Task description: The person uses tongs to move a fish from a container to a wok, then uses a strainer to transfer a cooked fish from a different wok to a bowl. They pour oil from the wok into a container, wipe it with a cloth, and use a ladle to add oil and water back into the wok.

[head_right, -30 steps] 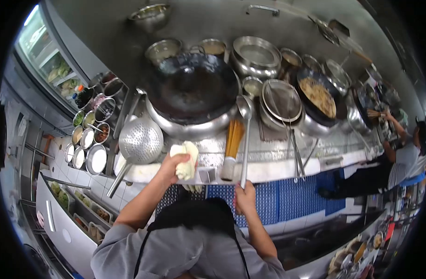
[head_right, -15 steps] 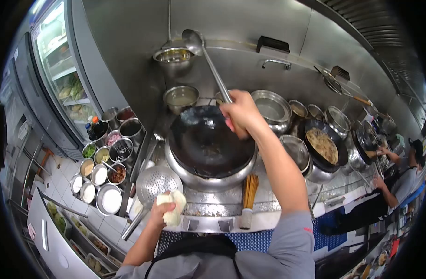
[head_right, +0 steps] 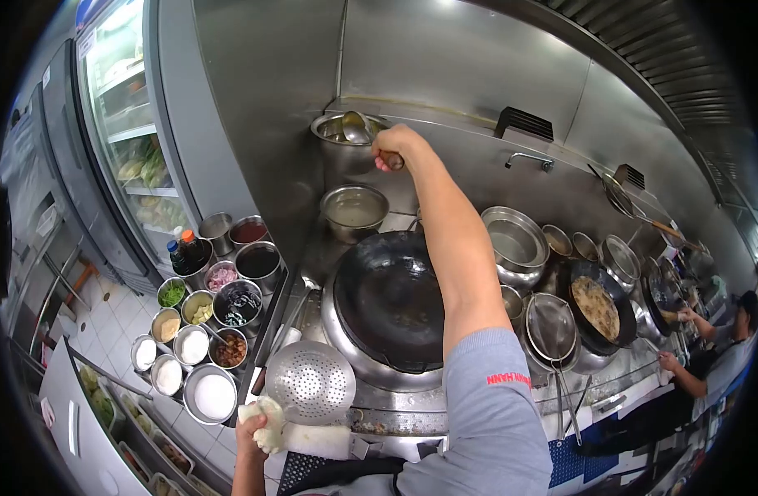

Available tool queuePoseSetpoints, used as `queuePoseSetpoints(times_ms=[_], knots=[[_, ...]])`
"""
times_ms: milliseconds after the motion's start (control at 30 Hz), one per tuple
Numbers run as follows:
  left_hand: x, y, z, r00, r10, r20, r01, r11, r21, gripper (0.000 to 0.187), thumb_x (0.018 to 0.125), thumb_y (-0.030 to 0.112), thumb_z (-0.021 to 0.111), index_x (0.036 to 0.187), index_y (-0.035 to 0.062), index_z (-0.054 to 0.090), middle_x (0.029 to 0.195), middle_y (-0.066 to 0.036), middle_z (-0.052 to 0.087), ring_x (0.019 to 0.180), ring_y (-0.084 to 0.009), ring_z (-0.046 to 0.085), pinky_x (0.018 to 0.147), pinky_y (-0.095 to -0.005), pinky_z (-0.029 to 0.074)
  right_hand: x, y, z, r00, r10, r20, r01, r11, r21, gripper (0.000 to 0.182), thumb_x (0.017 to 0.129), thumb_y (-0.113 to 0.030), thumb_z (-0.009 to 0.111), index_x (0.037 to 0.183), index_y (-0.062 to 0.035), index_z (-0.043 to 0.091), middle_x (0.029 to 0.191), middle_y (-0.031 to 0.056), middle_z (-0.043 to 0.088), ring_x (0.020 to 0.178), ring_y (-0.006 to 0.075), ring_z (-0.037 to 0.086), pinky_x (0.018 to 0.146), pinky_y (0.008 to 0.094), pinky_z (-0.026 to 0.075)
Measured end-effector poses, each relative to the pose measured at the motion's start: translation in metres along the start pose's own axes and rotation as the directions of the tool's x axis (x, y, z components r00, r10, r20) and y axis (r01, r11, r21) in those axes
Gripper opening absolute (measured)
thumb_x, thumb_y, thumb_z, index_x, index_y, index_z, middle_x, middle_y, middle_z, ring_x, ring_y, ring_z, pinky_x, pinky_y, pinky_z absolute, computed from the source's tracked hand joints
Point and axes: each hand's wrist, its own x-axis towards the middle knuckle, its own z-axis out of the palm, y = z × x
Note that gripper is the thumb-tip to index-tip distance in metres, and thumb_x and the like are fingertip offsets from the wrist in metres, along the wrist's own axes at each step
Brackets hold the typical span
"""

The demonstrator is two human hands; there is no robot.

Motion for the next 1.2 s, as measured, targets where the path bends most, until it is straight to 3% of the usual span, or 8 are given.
queuePoseSetpoints(times_ms=[167,267,433,600,833,1033,1133,1200], knots=[[0.007,-0.003,0.026,0.991,-0.057,0.119,0.031,0.976,0.214,0.043,0.069,0.012,0.073,0.106,0.0006,0.056,0.091,-0.012,0.064,0.079,-0.0212,0.064,0.069,-0.034,0.054,0.008,0.023,0.001,0.993,0.04,0.113,-0.097,0.819,0.565,0.009,0.085,-0.007,0.058,0.08,-0.003,0.051,0.064,0.0056,0.058,0.05,0.0116,0.057,0.044,0.0211,0.049],[0.017,-0.015,0.059,0.956,-0.127,0.263,-0.025,0.861,0.508,0.041,0.069,0.013,0.075,0.106,0.0013,0.059,0.09,-0.007,0.064,0.08,-0.0161,0.063,0.07,-0.0321,0.052,-0.002,0.057,-0.001,0.972,-0.138,0.192,-0.119,0.416,0.901,0.012,0.086,-0.008,0.057,0.079,-0.0018,0.049,0.065,0.0053,0.056,0.052,0.0107,0.056,0.044,0.0194,0.048],[0.014,-0.023,0.145,0.737,-0.065,0.673,-0.62,0.333,0.71,0.043,0.07,0.026,0.077,0.103,0.0017,0.061,0.108,-0.017,0.06,0.097,-0.0277,0.06,0.084,-0.0388,0.049,-0.077,0.1,-0.023,0.919,-0.302,0.255,-0.28,-0.041,0.959,0.028,0.087,-0.008,0.057,0.105,0.0106,0.045,0.075,0.0064,0.056,0.055,0.0101,0.054,0.043,0.018,0.046],[0.011,-0.056,0.189,0.454,-0.007,0.891,-0.889,0.054,0.454,0.043,0.065,0.026,0.077,0.092,-0.0021,0.06,0.14,-0.026,0.038,0.128,-0.0433,0.038,0.106,-0.0469,0.035,-0.187,0.171,-0.035,0.913,-0.336,0.232,-0.252,-0.015,0.968,0.03,0.089,-0.011,0.059,0.107,0.0095,0.048,0.077,0.0054,0.056,0.055,0.0087,0.053,0.044,0.0183,0.045],[-0.018,-0.08,0.208,0.475,-0.092,0.875,-0.88,-0.039,0.473,0.04,0.065,0.022,0.074,0.091,-0.005,0.061,0.149,-0.028,0.026,0.14,-0.0447,0.022,0.111,-0.0483,0.028,-0.343,0.296,-0.038,0.968,0.107,0.226,-0.25,0.361,0.898,0.021,0.09,-0.013,0.055,0.106,-0.0002,0.055,0.074,0.0041,0.059,0.048,0.0073,0.051,0.037,0.0187,0.043],[-0.02,-0.096,0.221,0.435,-0.087,0.896,-0.899,-0.104,0.426,0.039,0.064,0.02,0.074,0.09,-0.0063,0.061,0.151,-0.028,0.021,0.141,-0.0458,0.017,0.112,-0.0477,0.027,-0.382,0.347,-0.018,0.906,0.294,0.306,-0.403,0.374,0.835,0.014,0.089,-0.012,0.059,0.096,-0.0005,0.056,0.068,0.0036,0.058,0.048,0.0102,0.053,0.037,0.0221,0.043],[-0.037,-0.093,0.236,0.36,0.04,0.932,-0.931,-0.053,0.362,0.039,0.066,0.021,0.074,0.094,-0.0033,0.061,0.14,-0.029,0.04,0.132,-0.0431,0.038,0.103,-0.0477,0.039,-0.332,0.373,-0.003,0.885,0.268,0.38,-0.459,0.376,0.805,0.011,0.088,-0.012,0.059,0.086,-0.0013,0.057,0.063,0.003,0.056,0.045,0.0109,0.052,0.038,0.0222,0.044],[-0.05,-0.089,0.239,0.525,-0.072,0.848,-0.84,0.118,0.529,0.039,0.067,0.022,0.075,0.096,-0.0003,0.061,0.122,-0.026,0.054,0.115,-0.0403,0.053,0.092,-0.0465,0.045,-0.288,0.38,0.002,0.897,0.193,0.397,-0.441,0.339,0.831,0.013,0.087,-0.011,0.06,0.077,-0.0033,0.056,0.06,0.003,0.056,0.043,0.0117,0.051,0.038,0.0231,0.044]])
